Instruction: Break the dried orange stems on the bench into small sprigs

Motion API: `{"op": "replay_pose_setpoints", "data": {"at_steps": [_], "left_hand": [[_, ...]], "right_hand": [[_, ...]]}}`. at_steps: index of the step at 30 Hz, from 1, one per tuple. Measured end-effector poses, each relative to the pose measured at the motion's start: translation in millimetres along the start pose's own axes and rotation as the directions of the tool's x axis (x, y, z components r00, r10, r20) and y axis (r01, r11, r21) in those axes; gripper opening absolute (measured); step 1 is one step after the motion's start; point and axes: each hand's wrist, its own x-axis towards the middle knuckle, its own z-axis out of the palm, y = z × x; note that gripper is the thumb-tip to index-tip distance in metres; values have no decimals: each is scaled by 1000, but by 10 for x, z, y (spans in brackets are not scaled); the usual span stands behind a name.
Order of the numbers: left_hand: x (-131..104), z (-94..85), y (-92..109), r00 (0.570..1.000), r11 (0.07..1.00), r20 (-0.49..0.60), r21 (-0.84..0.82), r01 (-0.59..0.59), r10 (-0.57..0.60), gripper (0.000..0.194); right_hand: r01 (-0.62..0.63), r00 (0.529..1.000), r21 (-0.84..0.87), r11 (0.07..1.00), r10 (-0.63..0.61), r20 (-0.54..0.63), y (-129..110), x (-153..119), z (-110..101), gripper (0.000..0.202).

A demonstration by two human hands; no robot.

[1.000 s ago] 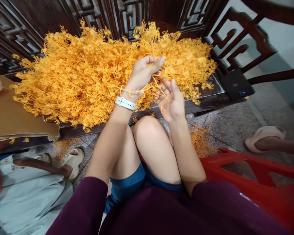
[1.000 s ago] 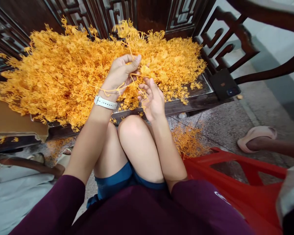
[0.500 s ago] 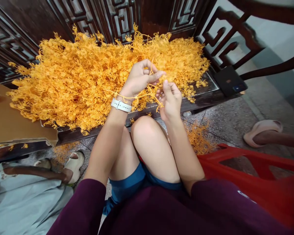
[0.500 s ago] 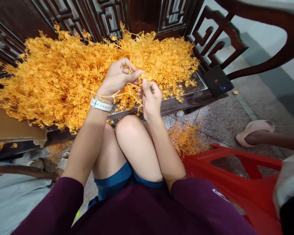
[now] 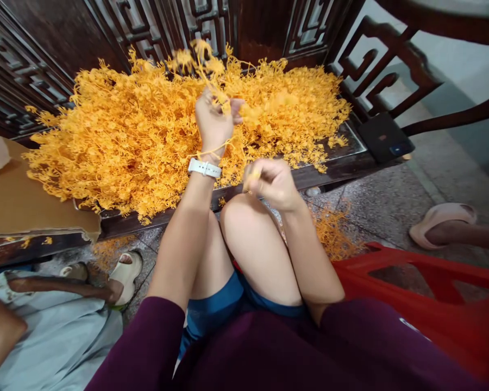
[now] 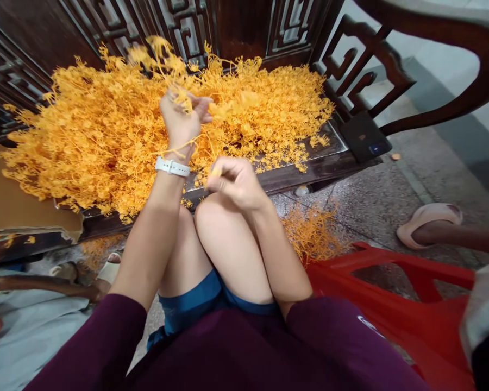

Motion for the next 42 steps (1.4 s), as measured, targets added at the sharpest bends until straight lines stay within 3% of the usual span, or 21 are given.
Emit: {"op": "replay_pose_setpoints", "data": {"at_steps": [1, 3, 4, 5, 6, 7, 9, 10, 12, 14, 18, 24, 28, 31, 33, 36, 42], "left_hand": [[45, -41, -1, 996, 1000, -81, -16, 19, -20, 27], [107, -115, 8, 975, 994, -196, -56, 96, -105, 26], [117, -146, 18, 968, 988, -202, -74, 139, -151, 27], [113, -172, 32, 967, 982, -176, -81, 171, -183, 27], [98, -195, 50, 972, 980, -131, -75, 185, -193, 25], [76, -217, 69, 979, 981, -81, -57, 183, -187, 23], [28, -259, 108, 988, 988, -11, 10, 155, -155, 21], [10, -281, 124, 990, 989, 18, 49, 137, -138, 23], [-9, -326, 143, 991, 988, 68, 112, 110, -118, 34], [-7, -362, 145, 988, 984, 108, 153, 93, -110, 46], [7, -365, 141, 982, 985, 169, 164, 53, -81, 55], [-142, -174, 237, 944, 995, 328, 104, -8, -26, 36], [-307, -26, 300, 833, 994, 546, 100, 43, -92, 24], [-382, 50, 325, 767, 992, 630, 105, 67, -118, 19], [-403, 84, 343, 772, 992, 625, 113, 64, -120, 21], [-386, 100, 355, 823, 992, 559, 118, 41, -100, 25], [-192, -21, 241, 933, 994, 345, 50, 92, -104, 47]], "right_hand": [[-22, 970, 26, 999, 15, 243, -44, -41, 39, 34], [-71, 770, 38, 997, 31, 637, -117, -102, 109, 28], [-82, 682, 33, 996, 32, 731, -139, -119, 128, 27], [-85, 646, 39, 996, 26, 762, -147, -124, 129, 28], [-88, 680, 69, 994, 9, 733, -141, -117, 111, 28], [-87, 767, 120, 989, -10, 641, -121, -98, 75, 31], [-50, 949, 233, 971, -26, 314, -43, -31, -45, 41], [-14, 993, 273, 962, -19, 117, 7, 13, -117, 48], [42, 981, 312, 949, 20, -193, 112, 96, -256, 60], [28, 939, 354, 935, 97, -329, 199, 146, -346, 58], [-96, 887, 445, 890, 280, -368, 247, 142, -312, 33], [-154, 867, 355, 922, 298, -399, 225, 192, -173, 45], [-214, 847, 387, 897, 368, -384, 319, 221, -190, 55], [-188, 853, 372, 909, 339, -396, 360, 216, -195, 50], [-127, 848, 378, 917, 298, -438, 363, 213, -197, 40], [-59, 835, 442, 895, 287, -470, 359, 206, -207, 34], [-158, 890, 429, 889, 317, -329, 351, 152, -155, 45]]}}
